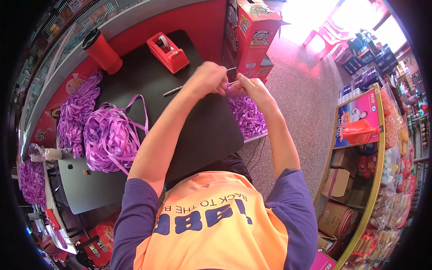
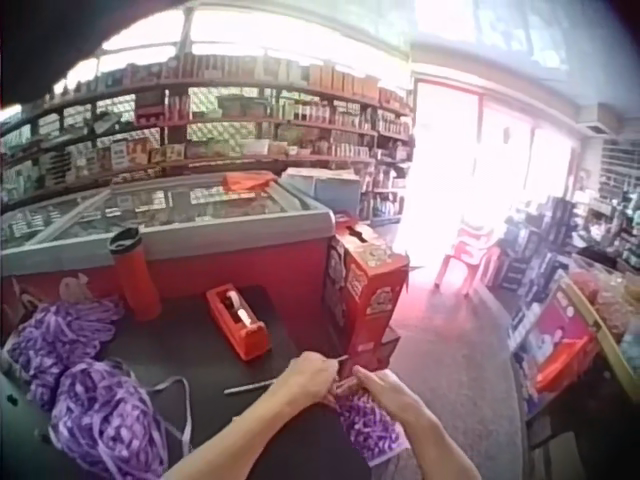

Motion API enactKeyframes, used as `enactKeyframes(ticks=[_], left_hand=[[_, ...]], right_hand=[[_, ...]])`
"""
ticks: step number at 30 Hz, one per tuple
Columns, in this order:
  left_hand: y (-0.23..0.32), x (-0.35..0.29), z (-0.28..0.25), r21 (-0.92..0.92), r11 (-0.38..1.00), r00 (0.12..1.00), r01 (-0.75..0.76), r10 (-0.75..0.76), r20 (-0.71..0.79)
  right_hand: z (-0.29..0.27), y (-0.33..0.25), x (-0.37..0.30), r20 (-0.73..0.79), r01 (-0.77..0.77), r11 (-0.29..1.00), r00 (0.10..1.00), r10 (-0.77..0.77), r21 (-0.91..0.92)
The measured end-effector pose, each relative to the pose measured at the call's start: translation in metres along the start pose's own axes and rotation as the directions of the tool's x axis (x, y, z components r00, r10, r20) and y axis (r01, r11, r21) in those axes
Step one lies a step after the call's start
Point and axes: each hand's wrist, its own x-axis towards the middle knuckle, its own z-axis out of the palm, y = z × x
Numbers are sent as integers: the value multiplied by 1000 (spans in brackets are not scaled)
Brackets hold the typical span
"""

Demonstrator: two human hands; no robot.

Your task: The person is wrapping and tying purple ribbons around two parallel rods to create ribbon bows.

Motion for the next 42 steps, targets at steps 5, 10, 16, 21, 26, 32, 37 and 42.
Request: enactKeyframes(ticks=[5, 10, 16, 21, 26, 32, 37, 42], left_hand=[[31, -24, 23, 454, 870, 981, -190, 188, 50], [47, -33, 7, -60, 967, 952, 249, -233, 199], [44, -37, 4, -226, 926, 943, 304, -259, 208], [29, -35, 17, -624, 696, 928, 354, -347, 138], [-3, -33, 31, -939, -120, 933, 323, -127, 337], [-6, -37, 65, -999, 28, 984, -44, -174, -48], [10, -57, 59, -994, 102, 992, -46, -110, -57], [34, -63, 53, -892, 229, 921, -389, 58, -386]], right_hand=[[-3, 11, 11, -101, -60, 986, 992, 76, 155], [-5, 11, 11, -59, -59, 988, 996, 68, 140], [-2, 10, 5, -35, -91, 978, 995, 99, 185], [1, 17, 2, -23, -118, 960, 991, 128, 253], [2, 19, -1, -48, -134, 933, 986, 159, 334], [7, 20, -13, -109, -45, 936, 990, 88, 348], [13, -11, -26, -137, 55, 998, 989, -50, 35], [7, -78, -19, -292, 367, 922, 874, -388, -126]])
